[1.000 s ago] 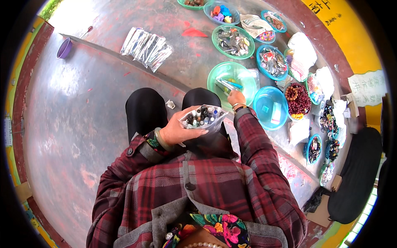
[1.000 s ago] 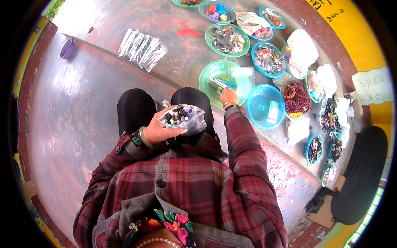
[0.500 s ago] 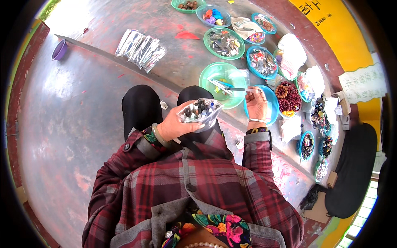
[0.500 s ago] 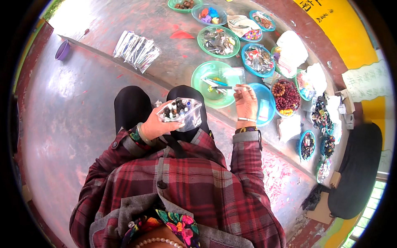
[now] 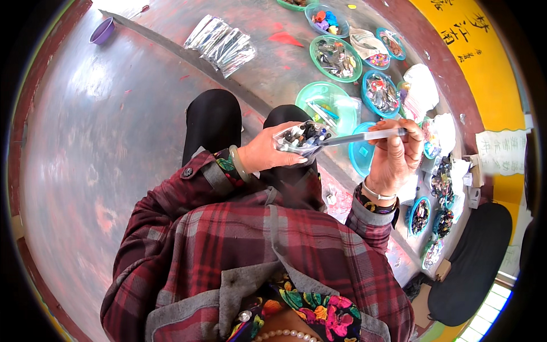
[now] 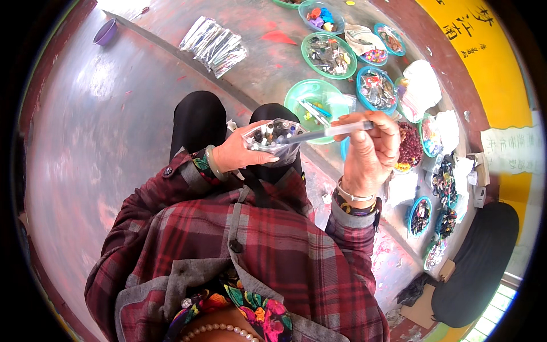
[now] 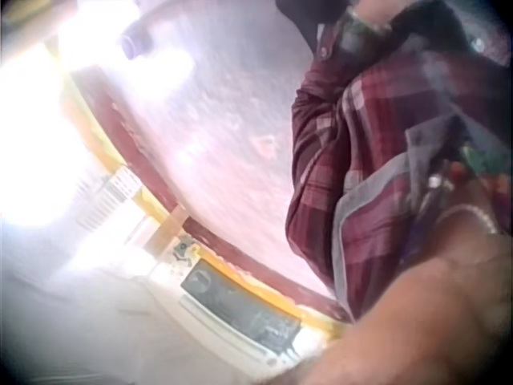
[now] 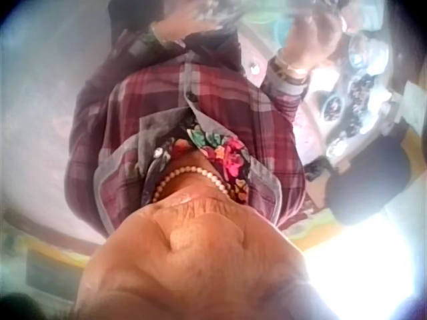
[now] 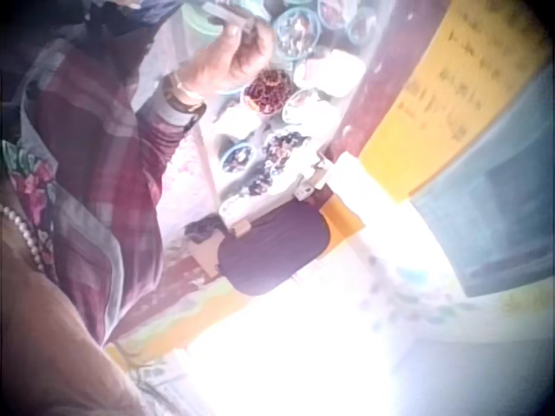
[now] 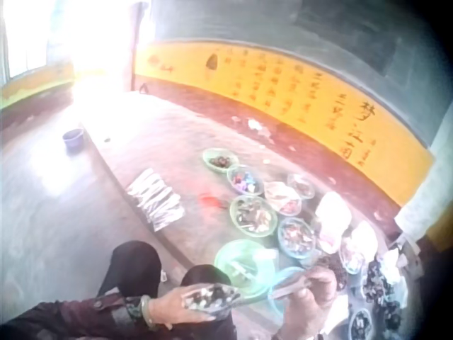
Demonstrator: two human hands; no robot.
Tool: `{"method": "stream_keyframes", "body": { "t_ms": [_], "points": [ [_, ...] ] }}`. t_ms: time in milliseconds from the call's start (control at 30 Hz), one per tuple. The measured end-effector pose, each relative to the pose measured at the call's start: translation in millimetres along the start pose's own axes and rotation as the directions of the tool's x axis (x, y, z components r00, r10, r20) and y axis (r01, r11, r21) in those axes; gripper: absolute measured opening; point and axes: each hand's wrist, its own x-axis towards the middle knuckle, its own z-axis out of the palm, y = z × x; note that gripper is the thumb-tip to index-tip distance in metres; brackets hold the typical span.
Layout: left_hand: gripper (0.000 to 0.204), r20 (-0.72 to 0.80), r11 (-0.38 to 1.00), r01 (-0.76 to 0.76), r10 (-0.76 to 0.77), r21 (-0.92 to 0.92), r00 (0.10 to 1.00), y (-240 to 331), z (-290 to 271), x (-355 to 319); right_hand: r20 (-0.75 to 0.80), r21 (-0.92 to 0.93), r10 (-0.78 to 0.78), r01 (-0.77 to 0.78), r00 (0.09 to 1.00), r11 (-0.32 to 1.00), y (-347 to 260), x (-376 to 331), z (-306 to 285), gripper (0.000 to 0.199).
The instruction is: The person sits on the floor and packs markers into small clear plastic bags. They pick up markers from a green bowl, insert them into the bags, and place the filled bags on the floor. The person handles the markers and bags by hand throughout the process.
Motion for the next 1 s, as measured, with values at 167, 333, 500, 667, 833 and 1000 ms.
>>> {"method": "stream_keyframes", "body": {
  "t_ms": [167, 333, 500, 667, 833, 1000],
  "points": [
    [0.068, -0.002, 0.999, 0.019, -0.019, -0.037, 1.000, -1, 0, -1, 0.103, -0.061, 0.059, -0.053, 0.993, 0.997, 6, 1, 18, 0.028],
    [0.067, -0.015, 1.000, 0.012, -0.013, -0.018, 1.000, -1, 0, -1, 0.195, -0.139, 0.147, -0.121, 0.970, 0.983, 8, 0, 22, 0.029],
    [0.068, 0.010, 0.999, 0.036, -0.036, -0.020, 0.999, -3, -3, -1, 0.262, -0.145, 0.193, -0.159, 0.946, 0.977, 13, -2, 30, 0.029],
    [0.068, -0.012, 1.000, -0.009, 0.009, -0.011, 1.000, -3, -1, -1, 0.314, -0.342, 0.184, -0.070, 0.931, 0.937, 18, -4, 36, 0.027],
    [0.069, -0.011, 0.999, -0.026, 0.026, -0.036, 1.000, -6, -2, 1, 0.383, -0.443, 0.157, 0.031, 0.910, 0.896, 18, -1, 39, 0.020],
    [0.068, -0.019, 1.000, -0.029, 0.029, -0.008, 0.999, -5, -2, 1, 0.502, -0.538, 0.141, 0.181, 0.853, 0.823, 18, 5, 44, 0.021]
  ]
}}
